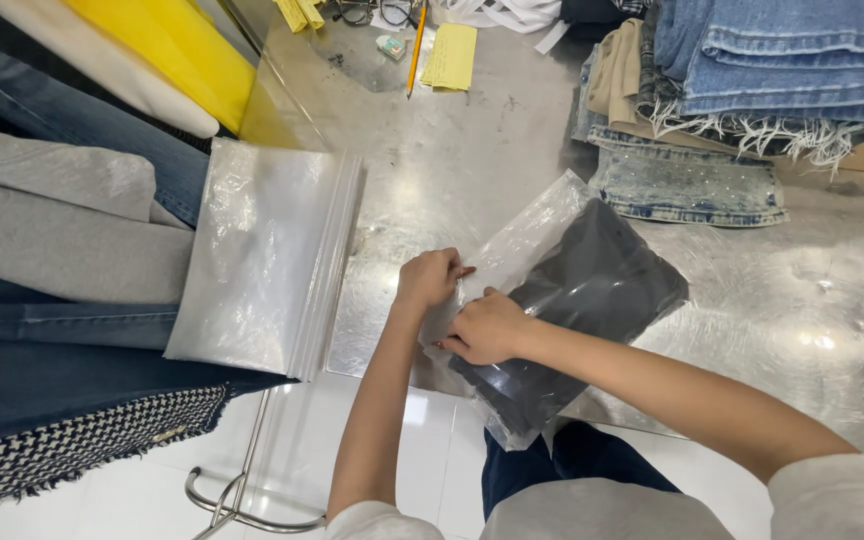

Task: Folding denim jeans and placing them into plastic bags for organization or shipping.

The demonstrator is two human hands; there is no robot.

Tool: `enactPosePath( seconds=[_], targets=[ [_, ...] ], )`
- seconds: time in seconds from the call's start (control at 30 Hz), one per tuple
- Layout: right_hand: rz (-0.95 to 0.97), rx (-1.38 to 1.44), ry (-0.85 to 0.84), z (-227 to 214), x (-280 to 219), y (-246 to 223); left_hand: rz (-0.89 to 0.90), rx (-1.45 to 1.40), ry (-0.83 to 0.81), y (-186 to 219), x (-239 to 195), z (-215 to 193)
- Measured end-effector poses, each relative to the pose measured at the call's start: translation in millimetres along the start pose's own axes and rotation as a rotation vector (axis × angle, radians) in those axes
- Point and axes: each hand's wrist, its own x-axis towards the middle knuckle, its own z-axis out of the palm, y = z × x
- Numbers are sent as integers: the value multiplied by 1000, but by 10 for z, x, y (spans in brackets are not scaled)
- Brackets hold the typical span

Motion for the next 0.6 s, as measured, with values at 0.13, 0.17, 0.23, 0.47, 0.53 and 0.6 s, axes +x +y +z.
enactPosePath(
  seconds=[0.13,0.17,0.23,0.47,0.53,0.6],
  targets=[
    [-27,-88,-71,158,97,6,-30,-8,20,-143,-75,50],
    [-34,-89,-112,183,120,-8,-50,-17,37,-201,-116,58],
    [-64,-139,-137,206,113,-52,-88,-50,62,-297,-281,90],
    [-293,-325,-125,201,-1,-177,-233,-231,209,-266,-1256,120],
    [-376,-307,-53,280,-120,-88,-210,-242,248,-217,-1443,293],
    [-452,-283,21,348,-247,-25,-181,-249,282,-156,-1616,443]
  ],
)
